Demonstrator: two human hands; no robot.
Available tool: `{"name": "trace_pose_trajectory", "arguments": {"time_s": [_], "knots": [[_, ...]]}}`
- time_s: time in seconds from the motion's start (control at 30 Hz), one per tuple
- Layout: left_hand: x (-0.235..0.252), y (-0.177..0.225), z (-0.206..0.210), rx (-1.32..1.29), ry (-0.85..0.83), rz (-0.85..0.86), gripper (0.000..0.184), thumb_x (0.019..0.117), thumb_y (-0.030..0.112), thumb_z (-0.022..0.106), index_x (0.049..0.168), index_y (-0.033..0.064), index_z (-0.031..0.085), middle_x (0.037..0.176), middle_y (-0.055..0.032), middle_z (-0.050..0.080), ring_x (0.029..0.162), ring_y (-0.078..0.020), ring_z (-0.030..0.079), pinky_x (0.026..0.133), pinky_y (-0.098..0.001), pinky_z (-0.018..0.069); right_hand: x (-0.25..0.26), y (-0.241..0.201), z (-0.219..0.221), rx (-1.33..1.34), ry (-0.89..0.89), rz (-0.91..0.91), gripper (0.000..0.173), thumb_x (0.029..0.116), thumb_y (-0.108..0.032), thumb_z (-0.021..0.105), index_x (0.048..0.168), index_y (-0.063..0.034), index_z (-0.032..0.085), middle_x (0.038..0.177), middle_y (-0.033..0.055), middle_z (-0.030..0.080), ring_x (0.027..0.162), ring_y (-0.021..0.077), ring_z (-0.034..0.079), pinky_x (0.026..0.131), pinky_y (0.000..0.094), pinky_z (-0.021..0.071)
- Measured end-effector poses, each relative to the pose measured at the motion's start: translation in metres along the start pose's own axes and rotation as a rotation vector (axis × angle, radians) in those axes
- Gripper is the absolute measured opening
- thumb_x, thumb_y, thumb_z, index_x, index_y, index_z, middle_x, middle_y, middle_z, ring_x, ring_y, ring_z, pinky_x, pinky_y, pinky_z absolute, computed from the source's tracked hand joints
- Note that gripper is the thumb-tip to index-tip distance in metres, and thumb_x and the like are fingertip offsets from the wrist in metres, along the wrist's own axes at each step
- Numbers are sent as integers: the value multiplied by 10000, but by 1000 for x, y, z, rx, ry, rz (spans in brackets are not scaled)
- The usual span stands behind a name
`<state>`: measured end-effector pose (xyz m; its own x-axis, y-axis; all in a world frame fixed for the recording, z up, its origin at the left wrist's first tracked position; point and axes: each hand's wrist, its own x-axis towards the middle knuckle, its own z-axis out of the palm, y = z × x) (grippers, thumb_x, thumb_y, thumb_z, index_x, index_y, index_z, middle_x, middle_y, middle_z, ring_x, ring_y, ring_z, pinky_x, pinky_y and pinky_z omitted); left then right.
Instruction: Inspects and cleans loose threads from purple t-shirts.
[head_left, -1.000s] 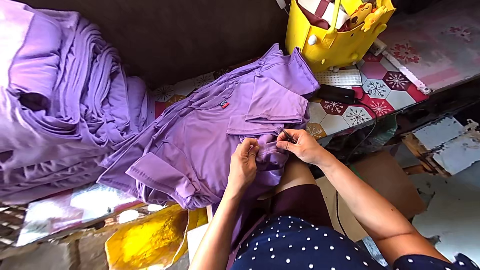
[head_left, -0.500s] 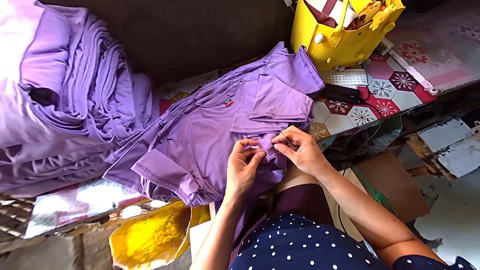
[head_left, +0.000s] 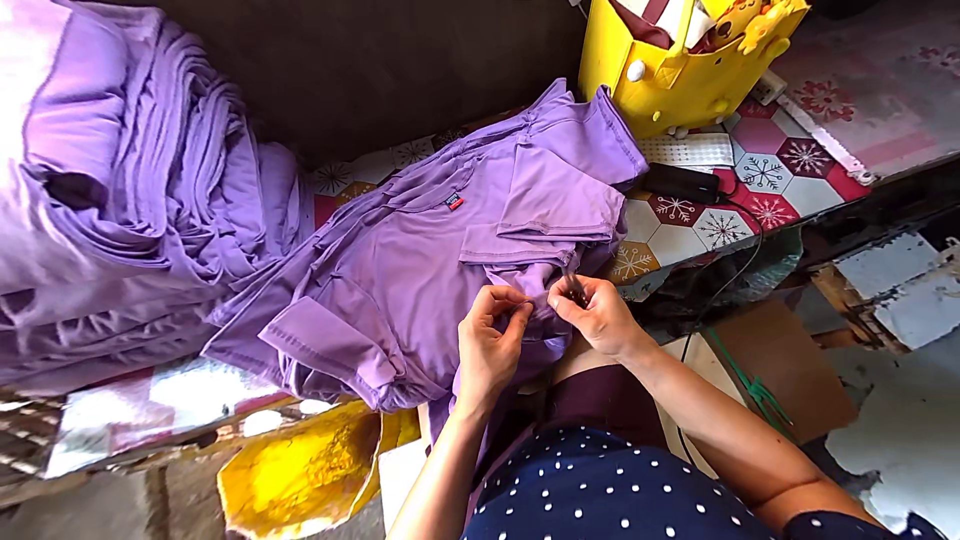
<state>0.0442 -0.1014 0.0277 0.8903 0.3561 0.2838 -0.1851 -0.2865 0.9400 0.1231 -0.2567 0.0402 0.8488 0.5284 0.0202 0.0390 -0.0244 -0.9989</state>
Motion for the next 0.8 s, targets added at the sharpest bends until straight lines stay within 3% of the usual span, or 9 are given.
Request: {"name": "trace_pose_trajectory", "arguments": {"time_s": [0.1,0.23,0.33,0.43,0.53,0.57,0.67,0.8], "knots": [[-1,0,-1,67,-27,35,102,930,21,645,965,14,741,902,12,743,818,20,678,782,-164,565,1,-1,2,73,-16,-58,109,908,-19,604,829,-85,637,701,-84,569,619,-44,519,592,137,450],[-1,-1,-2,25,-98,58,119,909,102,695,981,29,756,947,8,753,882,2,686,823,-190,562,2,-3,5,-162,-15,-222,103,912,-74,614,817,-42,638,767,-26,550,656,-26,499,590,126,422],[-2,-3,1,-71,-78,19,71,873,33,726,929,16,766,942,-5,758,893,-14,701,838,-199,580,4,-4,6,-229,-53,-271,125,930,-85,609,825,-25,642,779,-1,554,678,-2,517,606,139,435],[0,-5,-1,-72,-74,-56,59,913,23,707,943,33,756,884,29,750,798,9,686,766,-184,581,14,-6,-12,-277,-166,-274,149,983,-162,610,922,-34,655,842,9,601,727,19,566,655,181,489],[4,-8,-4,-26,-71,-68,48,955,38,662,953,51,708,815,59,699,727,22,641,705,-172,552,27,-8,-41,-512,-356,-338,411,1061,-431,465,963,-79,654,764,-33,592,686,26,570,626,227,496],[5,-8,-4,-28,-71,-58,44,964,33,649,960,48,691,798,61,688,711,24,633,693,-169,547,30,-8,-47,-600,-415,-368,440,1066,-432,420,935,-84,656,723,-29,574,657,55,563,595,264,478],[6,-7,-1,5,-86,-11,45,975,32,632,976,42,676,776,73,680,690,46,620,676,-154,535,35,-12,-54,-770,-564,-379,486,1045,-464,456,877,-74,693,696,24,596,651,151,602,569,370,465],[8,-5,2,69,-111,67,57,981,45,632,980,34,688,767,57,679,665,56,600,659,-137,517,42,-14,-59,-766,-695,-320,496,1029,-488,505,834,-72,690,664,24,582,643,152,588,583,384,444]]}}
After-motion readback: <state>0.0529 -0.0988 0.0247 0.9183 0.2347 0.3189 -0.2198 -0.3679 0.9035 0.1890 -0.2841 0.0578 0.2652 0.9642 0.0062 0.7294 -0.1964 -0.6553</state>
